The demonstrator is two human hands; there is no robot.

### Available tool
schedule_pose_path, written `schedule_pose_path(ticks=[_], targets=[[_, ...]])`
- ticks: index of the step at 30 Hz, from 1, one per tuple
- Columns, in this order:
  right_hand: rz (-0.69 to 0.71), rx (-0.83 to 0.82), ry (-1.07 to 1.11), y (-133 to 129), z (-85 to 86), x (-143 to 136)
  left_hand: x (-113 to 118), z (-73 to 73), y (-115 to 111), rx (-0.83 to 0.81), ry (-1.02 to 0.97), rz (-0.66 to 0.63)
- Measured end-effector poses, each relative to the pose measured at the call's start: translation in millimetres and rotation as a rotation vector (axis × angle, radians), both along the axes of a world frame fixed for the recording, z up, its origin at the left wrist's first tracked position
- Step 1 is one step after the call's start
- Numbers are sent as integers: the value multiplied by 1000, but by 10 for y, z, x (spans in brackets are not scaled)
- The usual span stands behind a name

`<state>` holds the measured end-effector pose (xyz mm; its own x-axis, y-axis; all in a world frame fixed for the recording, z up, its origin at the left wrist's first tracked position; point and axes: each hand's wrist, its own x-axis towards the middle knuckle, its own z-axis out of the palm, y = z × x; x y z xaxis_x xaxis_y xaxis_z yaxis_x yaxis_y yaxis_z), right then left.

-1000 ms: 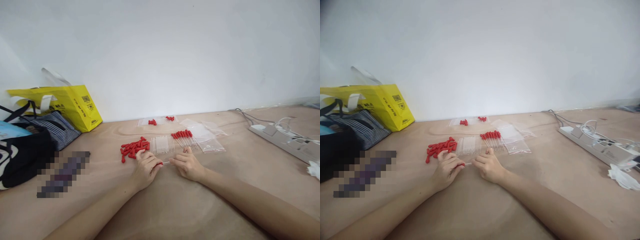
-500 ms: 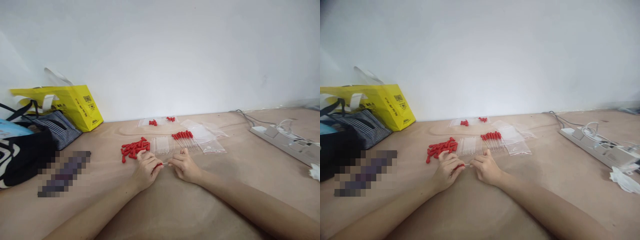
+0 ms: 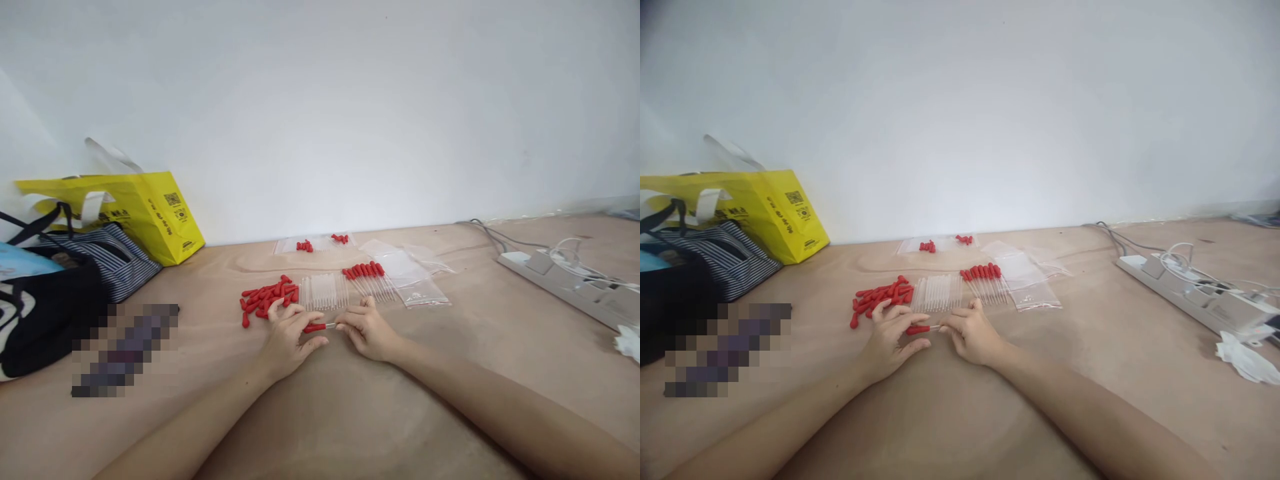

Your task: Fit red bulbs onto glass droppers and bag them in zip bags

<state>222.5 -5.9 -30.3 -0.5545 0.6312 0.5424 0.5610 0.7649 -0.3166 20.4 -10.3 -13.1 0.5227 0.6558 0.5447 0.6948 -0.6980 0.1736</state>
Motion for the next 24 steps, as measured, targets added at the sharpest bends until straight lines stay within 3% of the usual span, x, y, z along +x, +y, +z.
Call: schedule_pose_path(ticks=[14,20,24], targets=[[30,-20,-12,-35,54,-35,58,56,-52,68,-55,-22],[-172,-33,-80,56,90,37,5,19,-4,98,-57,111],[-493,-148,-16,320,182,132,-19,18,14,97,-49,187]])
